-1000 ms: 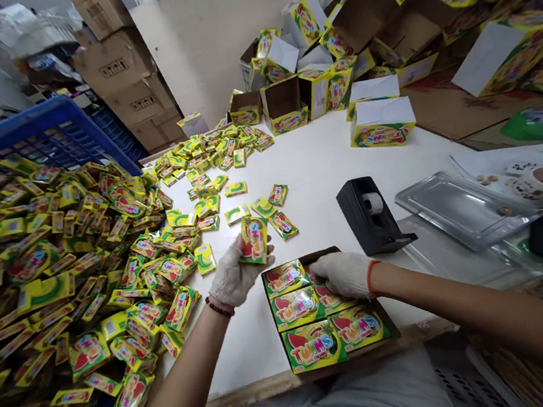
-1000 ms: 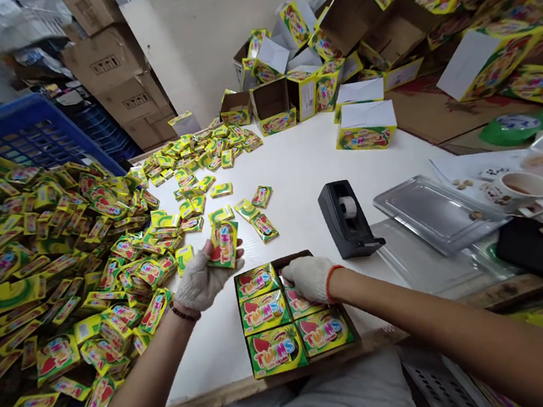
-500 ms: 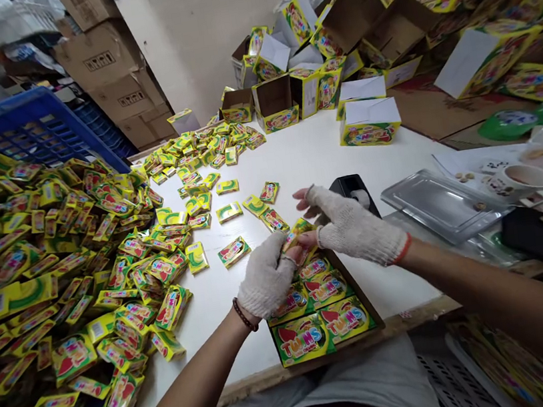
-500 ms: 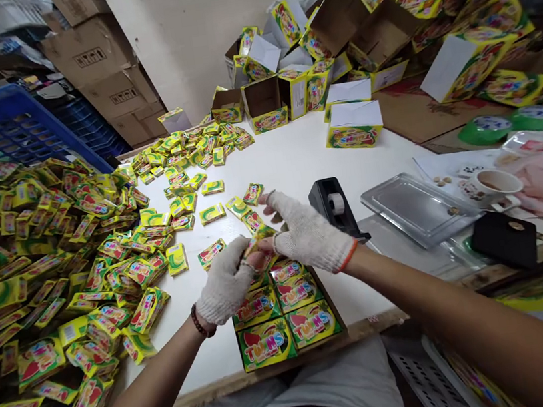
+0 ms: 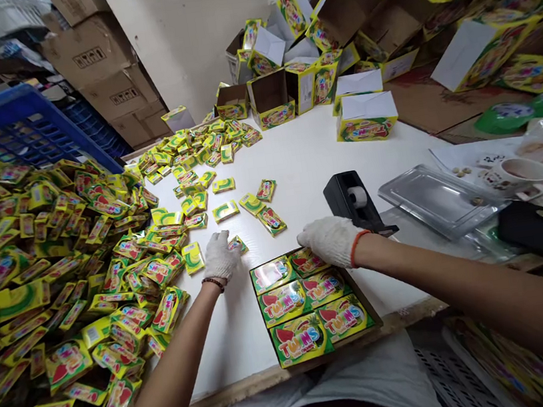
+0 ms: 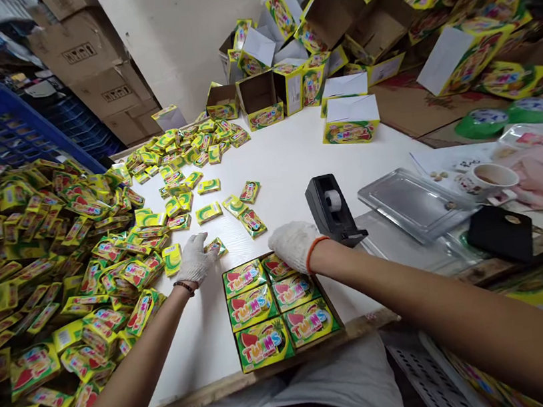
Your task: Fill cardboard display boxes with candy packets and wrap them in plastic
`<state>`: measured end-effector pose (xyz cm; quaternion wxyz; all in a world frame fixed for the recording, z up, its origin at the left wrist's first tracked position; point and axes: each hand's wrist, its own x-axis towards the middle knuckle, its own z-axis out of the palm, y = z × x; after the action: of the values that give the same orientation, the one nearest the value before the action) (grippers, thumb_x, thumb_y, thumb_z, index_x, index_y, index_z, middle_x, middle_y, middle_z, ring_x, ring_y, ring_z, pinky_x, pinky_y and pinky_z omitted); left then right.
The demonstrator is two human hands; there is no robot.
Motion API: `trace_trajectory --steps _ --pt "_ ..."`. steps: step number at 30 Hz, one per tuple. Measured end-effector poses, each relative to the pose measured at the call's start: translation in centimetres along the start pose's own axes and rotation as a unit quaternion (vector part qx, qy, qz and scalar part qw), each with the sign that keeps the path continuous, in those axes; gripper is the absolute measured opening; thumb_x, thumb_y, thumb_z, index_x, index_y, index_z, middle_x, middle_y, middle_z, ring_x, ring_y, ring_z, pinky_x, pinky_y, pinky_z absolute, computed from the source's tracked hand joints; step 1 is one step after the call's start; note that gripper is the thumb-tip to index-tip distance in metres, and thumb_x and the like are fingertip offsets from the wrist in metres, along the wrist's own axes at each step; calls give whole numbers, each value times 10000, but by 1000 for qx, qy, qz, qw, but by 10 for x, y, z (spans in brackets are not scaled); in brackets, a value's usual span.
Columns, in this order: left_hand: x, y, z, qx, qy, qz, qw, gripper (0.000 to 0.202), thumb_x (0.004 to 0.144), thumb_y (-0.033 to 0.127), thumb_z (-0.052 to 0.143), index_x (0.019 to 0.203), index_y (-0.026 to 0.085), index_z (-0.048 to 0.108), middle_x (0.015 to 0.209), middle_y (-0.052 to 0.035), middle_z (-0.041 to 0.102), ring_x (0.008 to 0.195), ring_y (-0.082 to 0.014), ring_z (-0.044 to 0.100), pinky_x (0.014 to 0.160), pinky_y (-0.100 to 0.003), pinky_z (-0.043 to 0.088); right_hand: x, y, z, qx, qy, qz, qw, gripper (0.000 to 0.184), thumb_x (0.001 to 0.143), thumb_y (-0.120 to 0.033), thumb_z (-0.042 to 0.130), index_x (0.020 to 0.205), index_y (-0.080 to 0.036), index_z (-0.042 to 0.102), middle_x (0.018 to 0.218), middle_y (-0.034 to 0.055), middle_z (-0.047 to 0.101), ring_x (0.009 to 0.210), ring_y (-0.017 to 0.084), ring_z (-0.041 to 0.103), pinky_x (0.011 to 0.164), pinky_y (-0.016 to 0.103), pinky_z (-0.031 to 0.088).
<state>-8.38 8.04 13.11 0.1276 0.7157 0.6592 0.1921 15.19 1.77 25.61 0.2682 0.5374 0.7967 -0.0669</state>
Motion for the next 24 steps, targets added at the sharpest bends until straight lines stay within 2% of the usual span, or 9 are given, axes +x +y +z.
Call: trace_trajectory --steps 4,6,8,12,14,16,18,20,24 --pt "1 -28 11 45 -42 -29 998 359 746 284 733 1071 174 627 1139 -145 642 1099 -335 607 920 -419 477 2 -1 0 0 -21 -22 1000 359 873 -88 562 1200 -146 700 1185 181 693 1105 319 670 852 372 521" --pt "-1 -32 14 44 -37 -34 998 323 762 303 730 1044 183 630 1111 -132 649 1084 -326 606 923 -414 469 0 0 5 -2 -11 -25 1000 353 915 -95 500 1217 -138 679 1192 174 681 1103 315 668 844 373 523" --pt "-4 -29 15 29 -16 -44 998 328 814 333 687 1093 173 619 1096 -133 648 1076 -312 606 929 -411 469 -3 0 15 -12 14 -25 1000 347 939 -91 448 1208 -123 665 1178 174 670 1067 308 679 816 372 526" --pt "-18 -3 7 -42 42 -43 997 468 908 395 582 1300 148 516 1164 -133 627 1075 -250 611 940 -380 496 -3 -5 42 -39 89 -17 995 316 958 -108 412 1112 -119 687 1186 187 631 976 287 689 751 363 529" --pt "-32 17 1 -151 70 0 986 501 901 411 588 1330 168 498 1180 -110 624 1063 -225 617 939 -372 510 -2 -12 54 -42 111 -7 993 345 951 -81 388 1116 -100 691 1156 202 640 971 284 680 763 367 526" --pt "-48 37 -6 -267 87 43 959 516 870 414 622 1319 182 518 1172 -94 629 1061 -222 619 947 -385 513 -1 -22 64 -50 116 -2 992 391 928 -32 362 1132 -61 694 1094 220 665 974 290 669 789 377 519" --pt "-62 52 -12 -325 82 62 940 537 833 418 654 1304 186 542 1171 -90 631 1074 -228 615 960 -397 509 1 -34 73 -69 114 -1 991 421 900 -4 354 1132 -18 705 1074 253 677 986 315 659 803 404 511" --pt "-72 62 -16 -341 63 62 936 553 803 414 675 1291 179 563 1153 -92 635 1074 -235 613 958 -406 509 3 -47 86 -97 122 5 988 445 885 -13 365 1188 20 688 1162 301 658 1032 362 644 827 458 506" --pt "-82 67 -19 -349 34 59 935 560 772 403 694 1268 167 589 1087 -85 638 1024 -239 615 929 -420 518 7 -64 112 -117 175 64 976 507 867 -35 401 1324 22 612 1351 326 569 1133 433 614 892 571 496"
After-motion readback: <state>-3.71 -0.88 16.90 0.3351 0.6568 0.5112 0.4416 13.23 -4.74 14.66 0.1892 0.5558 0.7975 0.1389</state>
